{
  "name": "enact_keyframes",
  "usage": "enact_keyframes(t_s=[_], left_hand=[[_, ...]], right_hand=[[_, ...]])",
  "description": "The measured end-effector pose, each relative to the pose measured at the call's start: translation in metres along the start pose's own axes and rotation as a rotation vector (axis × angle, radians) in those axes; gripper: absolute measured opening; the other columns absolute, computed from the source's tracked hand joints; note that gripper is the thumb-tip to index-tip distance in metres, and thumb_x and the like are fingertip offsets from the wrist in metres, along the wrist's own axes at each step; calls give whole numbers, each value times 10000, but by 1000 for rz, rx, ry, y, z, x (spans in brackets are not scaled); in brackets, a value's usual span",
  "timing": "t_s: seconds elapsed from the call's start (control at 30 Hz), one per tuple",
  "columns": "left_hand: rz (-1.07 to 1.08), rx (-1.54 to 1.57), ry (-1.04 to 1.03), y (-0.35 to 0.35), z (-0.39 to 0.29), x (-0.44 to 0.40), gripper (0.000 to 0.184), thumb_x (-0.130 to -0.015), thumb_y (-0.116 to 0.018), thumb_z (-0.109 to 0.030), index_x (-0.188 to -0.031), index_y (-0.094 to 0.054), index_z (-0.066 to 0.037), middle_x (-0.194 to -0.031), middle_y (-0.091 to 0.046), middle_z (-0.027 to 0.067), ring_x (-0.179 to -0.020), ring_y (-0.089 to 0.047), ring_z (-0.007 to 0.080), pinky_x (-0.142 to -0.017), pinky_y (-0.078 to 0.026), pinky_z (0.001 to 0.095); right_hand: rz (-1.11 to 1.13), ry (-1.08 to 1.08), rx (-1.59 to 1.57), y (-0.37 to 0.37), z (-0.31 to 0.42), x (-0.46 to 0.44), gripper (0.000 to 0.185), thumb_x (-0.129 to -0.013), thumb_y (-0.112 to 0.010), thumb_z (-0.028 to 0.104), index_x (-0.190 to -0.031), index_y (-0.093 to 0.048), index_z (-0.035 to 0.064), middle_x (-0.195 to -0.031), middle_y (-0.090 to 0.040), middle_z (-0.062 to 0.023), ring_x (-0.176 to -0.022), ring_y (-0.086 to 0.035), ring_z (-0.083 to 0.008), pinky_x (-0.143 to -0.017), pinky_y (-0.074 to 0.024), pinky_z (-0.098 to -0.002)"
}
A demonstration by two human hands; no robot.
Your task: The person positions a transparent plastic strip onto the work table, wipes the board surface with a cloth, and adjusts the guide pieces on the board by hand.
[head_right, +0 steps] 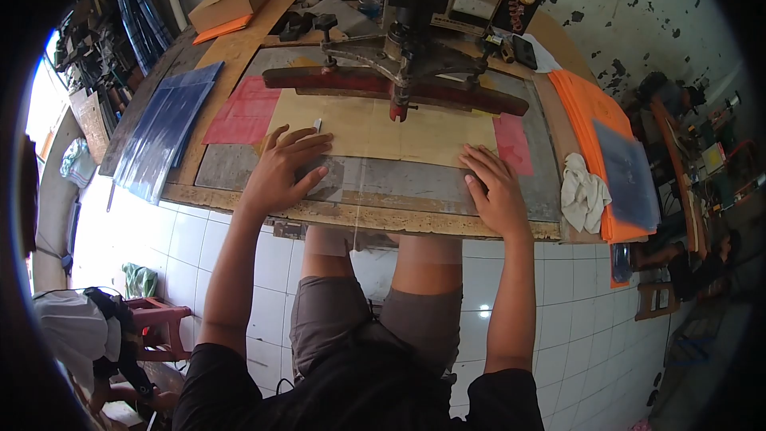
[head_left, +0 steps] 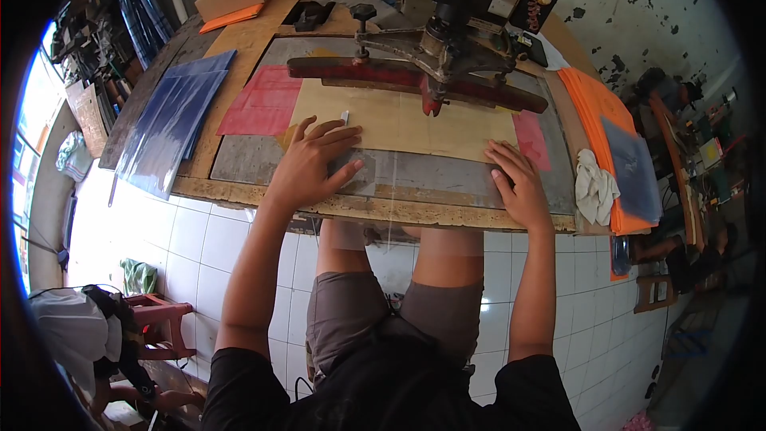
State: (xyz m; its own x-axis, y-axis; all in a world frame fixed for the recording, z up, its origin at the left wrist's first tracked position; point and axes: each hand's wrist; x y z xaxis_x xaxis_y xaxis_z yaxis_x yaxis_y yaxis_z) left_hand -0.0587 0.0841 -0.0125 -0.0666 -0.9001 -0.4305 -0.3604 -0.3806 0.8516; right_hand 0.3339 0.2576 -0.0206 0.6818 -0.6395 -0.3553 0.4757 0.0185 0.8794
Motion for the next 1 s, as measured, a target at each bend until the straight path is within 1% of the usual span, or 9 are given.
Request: enact_keyframes(t_s=[0.33,1.0], left_hand=[[15,4,15,1,0,-1,472,-1027,-652,-410,-1357,-759,-89,-1509,-687,59,-1499,-516,314,-1315,-245,570],[24,11,13,4,-2,0,466,-1029,-663,-391,-1370,-754,-87,-1507,-690,63,-1511,-514,310,-1312,-247,579]], right_hand=[[1,-14,4,2,2,0,387,-1085,-621,173,-1461,-691,123,-1596,-609,-47,-1537,-488,-275,-1282,-342,-484],[-14,-2,0,2,1,0,387,-1080,-620,175,-1457,-688,124,-1590,-613,-47,-1529,-495,-285,-1272,-351,-482]])
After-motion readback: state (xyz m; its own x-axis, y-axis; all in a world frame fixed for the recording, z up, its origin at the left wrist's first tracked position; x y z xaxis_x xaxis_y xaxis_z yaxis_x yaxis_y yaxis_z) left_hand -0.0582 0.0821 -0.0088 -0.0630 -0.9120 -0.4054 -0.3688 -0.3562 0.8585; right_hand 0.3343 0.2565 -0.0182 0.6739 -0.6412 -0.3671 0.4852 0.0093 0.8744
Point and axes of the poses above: each hand's wrist, its own x-axis away from the middle knuckle, its own y-axis out of the back of the hand, z = x × y
